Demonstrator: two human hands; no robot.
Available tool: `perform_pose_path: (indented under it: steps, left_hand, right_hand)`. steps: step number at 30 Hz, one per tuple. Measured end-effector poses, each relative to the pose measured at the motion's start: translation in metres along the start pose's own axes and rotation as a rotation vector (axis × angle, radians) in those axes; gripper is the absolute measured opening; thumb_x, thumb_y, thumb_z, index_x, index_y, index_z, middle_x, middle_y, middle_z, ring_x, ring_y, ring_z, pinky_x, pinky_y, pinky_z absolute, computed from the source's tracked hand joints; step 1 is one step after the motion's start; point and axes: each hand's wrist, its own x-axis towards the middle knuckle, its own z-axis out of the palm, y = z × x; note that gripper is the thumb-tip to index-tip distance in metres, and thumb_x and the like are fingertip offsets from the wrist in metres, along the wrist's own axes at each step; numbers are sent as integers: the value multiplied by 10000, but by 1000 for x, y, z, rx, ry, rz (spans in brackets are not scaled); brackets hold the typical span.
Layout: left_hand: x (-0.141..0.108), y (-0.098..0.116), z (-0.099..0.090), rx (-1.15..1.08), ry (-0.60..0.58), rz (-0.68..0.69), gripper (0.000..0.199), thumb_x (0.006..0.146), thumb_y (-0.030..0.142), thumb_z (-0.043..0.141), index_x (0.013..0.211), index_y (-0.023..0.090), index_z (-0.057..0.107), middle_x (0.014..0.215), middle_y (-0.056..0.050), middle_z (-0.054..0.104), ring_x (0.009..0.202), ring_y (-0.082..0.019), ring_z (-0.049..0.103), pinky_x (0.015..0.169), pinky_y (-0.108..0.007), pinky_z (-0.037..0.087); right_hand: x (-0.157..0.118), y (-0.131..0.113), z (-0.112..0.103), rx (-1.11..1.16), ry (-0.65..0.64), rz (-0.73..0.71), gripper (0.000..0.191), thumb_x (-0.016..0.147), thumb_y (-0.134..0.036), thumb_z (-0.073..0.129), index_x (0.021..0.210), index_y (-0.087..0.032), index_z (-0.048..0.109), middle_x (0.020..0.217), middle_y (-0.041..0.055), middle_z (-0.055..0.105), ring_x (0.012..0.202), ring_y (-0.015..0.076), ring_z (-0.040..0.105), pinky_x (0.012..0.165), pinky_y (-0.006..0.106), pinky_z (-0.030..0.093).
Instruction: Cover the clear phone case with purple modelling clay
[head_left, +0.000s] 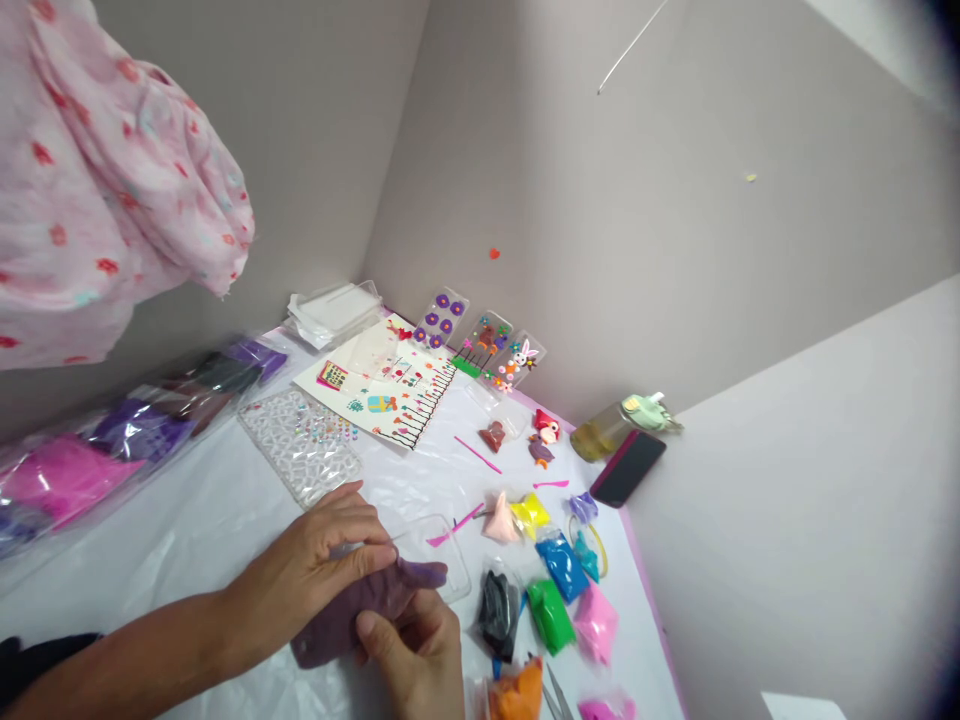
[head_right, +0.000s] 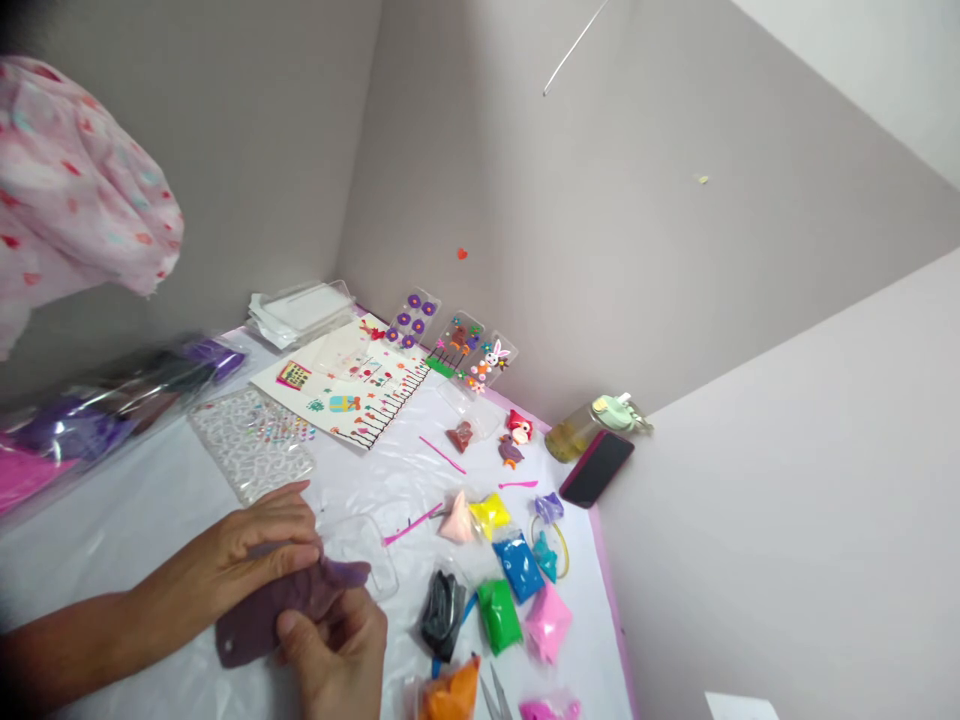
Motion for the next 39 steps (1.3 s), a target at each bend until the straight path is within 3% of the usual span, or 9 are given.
perform_pose_path:
  steps: [4, 7, 13, 16, 19, 24, 28, 34, 39]
  left_hand:
    - [-2, -3, 1, 6, 2, -47, 169, 900, 373, 652, 790, 249, 686, 777, 88, 696, 845, -166, 662, 1248, -414, 92]
    - [-2, -3, 2, 52, 50, -62, 159, 822, 304, 720, 704, 233, 642, 721, 94, 659, 802, -160, 652, 1250, -424, 86]
    - [0, -5, 0, 60, 24, -9, 148, 930, 349, 625, 829, 269, 697, 796, 91, 702, 834, -159, 667, 1260, -426, 79]
    - [-1, -8, 0, 83, 57, -30, 196, 824, 436, 761, 892, 272, 677, 878, 72, 719, 913, -203, 656, 1258, -469, 113]
    - [-2, -9, 2, 86, 57, -104, 217, 736, 371, 822, 779, 255, 643, 790, 66, 683, 940, -235, 634, 1252, -502, 154]
    - [-1, -6, 2, 38, 47, -112, 172, 802, 290, 699, 670, 248, 597, 653, 70, 618, 884, -221, 618, 1264, -487, 152]
    - [0, -6, 0, 37, 16, -79, 215, 880, 345, 633, 690, 245, 611, 659, 74, 613, 783, -187, 624, 1265, -447, 154]
    - [-3, -7, -1, 13, 27, -157, 193, 804, 447, 734, 820, 261, 686, 829, 42, 707, 1005, -258, 624, 1229, -444, 218]
    - [-2, -4, -2, 8, -1, -122, 285, 938, 444, 562, 757, 245, 657, 736, 53, 663, 864, -205, 643, 1223, -389, 206]
  right_hand:
    - [1, 0, -1, 9, -2, -3, 446, 584, -518, 934, 646, -149, 690, 529, 4, 628, 492, 109, 491, 514, 230, 349]
    - [1, 3, -1, 18, -13, -3, 433, 596, -505, 931, 656, -147, 696, 528, 12, 636, 485, 112, 489, 512, 235, 347]
    - [6, -1, -10, 7, -78, 15, 393, 639, -465, 920, 694, -143, 701, 565, 23, 665, 505, 132, 542, 518, 248, 406]
    - [9, -10, -15, 0, -146, 30, 373, 685, -455, 897, 823, -138, 757, 656, 35, 705, 537, 133, 564, 539, 252, 451]
    - [9, -18, -14, 1, -65, -5, 357, 687, -447, 896, 828, -144, 769, 655, 29, 715, 531, 127, 559, 539, 243, 454]
    - [3, -22, -5, -21, 56, -32, 396, 624, -493, 917, 698, -144, 745, 563, 33, 701, 510, 149, 574, 531, 253, 438]
    - [4, -21, -8, 8, 8, -26, 360, 658, -454, 914, 725, -143, 745, 572, 24, 697, 527, 138, 572, 552, 244, 427]
    - [11, -15, -20, 77, -106, 21, 374, 724, -423, 890, 955, -155, 769, 771, 41, 749, 594, 119, 565, 577, 231, 456]
    - [11, -13, -21, 38, -64, -7, 340, 732, -425, 880, 882, -142, 765, 679, 32, 718, 583, 137, 576, 590, 250, 464]
